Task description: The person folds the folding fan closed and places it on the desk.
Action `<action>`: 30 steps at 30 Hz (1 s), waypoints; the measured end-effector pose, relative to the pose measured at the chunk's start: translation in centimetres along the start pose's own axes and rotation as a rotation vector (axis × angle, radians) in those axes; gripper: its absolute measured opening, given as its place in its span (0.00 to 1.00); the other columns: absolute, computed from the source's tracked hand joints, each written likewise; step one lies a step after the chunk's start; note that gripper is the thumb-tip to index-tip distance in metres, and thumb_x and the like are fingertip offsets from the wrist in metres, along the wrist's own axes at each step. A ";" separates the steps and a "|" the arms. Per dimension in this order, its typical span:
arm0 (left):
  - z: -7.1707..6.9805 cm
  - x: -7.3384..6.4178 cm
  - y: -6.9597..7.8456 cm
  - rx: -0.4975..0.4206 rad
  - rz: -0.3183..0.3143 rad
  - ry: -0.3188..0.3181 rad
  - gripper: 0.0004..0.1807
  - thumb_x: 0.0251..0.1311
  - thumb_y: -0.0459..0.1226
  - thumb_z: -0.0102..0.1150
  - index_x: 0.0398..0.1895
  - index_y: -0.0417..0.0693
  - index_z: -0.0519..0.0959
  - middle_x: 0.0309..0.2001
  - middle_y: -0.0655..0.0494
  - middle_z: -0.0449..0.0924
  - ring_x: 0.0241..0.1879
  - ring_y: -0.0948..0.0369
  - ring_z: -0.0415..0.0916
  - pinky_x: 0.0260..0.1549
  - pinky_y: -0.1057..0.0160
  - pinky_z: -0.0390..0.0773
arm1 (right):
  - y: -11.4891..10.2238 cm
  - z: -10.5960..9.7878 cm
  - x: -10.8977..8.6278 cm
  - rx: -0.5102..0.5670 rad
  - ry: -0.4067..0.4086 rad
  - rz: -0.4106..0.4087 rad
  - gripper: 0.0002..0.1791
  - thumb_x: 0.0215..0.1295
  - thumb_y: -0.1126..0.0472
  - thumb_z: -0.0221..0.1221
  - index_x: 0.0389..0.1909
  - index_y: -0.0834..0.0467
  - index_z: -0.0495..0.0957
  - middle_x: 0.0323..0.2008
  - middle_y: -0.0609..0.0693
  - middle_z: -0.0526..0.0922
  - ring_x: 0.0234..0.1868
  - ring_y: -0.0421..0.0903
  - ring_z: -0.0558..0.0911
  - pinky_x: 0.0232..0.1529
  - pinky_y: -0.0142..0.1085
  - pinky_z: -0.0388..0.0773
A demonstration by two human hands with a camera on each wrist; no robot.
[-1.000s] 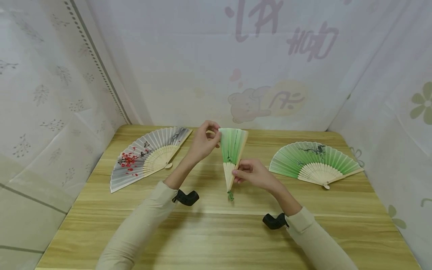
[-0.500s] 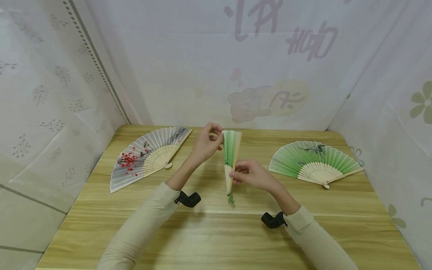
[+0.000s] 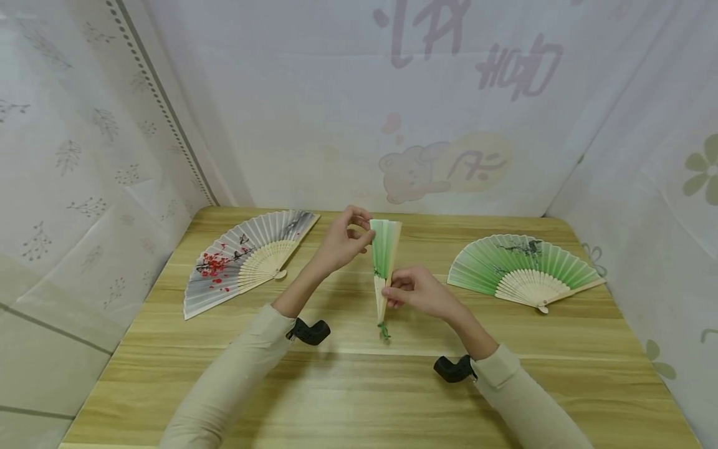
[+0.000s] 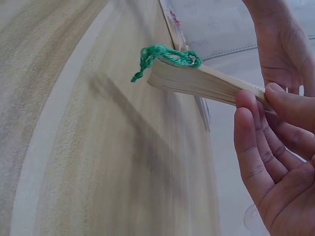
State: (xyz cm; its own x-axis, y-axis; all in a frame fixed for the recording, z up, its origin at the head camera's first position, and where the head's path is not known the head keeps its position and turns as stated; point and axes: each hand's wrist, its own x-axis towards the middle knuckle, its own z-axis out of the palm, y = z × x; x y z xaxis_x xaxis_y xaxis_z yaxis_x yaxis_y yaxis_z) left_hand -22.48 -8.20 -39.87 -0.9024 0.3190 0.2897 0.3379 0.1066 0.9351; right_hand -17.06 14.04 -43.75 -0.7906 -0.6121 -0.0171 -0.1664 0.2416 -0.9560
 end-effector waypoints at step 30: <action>0.8 0.0 -0.5 0.040 -0.042 0.001 0.14 0.69 0.24 0.58 0.55 0.33 0.72 0.44 0.41 0.77 0.30 0.49 0.83 0.27 0.54 0.84 | 0.5 0.0 0.0 -0.067 0.007 -0.051 0.09 0.72 0.63 0.63 0.31 0.61 0.83 0.27 0.57 0.85 0.29 0.66 0.84 0.33 0.58 0.83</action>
State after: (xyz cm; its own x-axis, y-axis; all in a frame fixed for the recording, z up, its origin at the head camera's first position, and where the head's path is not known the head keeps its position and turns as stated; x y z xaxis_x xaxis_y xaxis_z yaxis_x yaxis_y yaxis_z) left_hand -22.42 -7.50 -40.51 -0.9163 0.3122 0.2508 0.3101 0.1572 0.9376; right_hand -17.09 14.17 -44.26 -0.7838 -0.6201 0.0337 -0.2460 0.2602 -0.9337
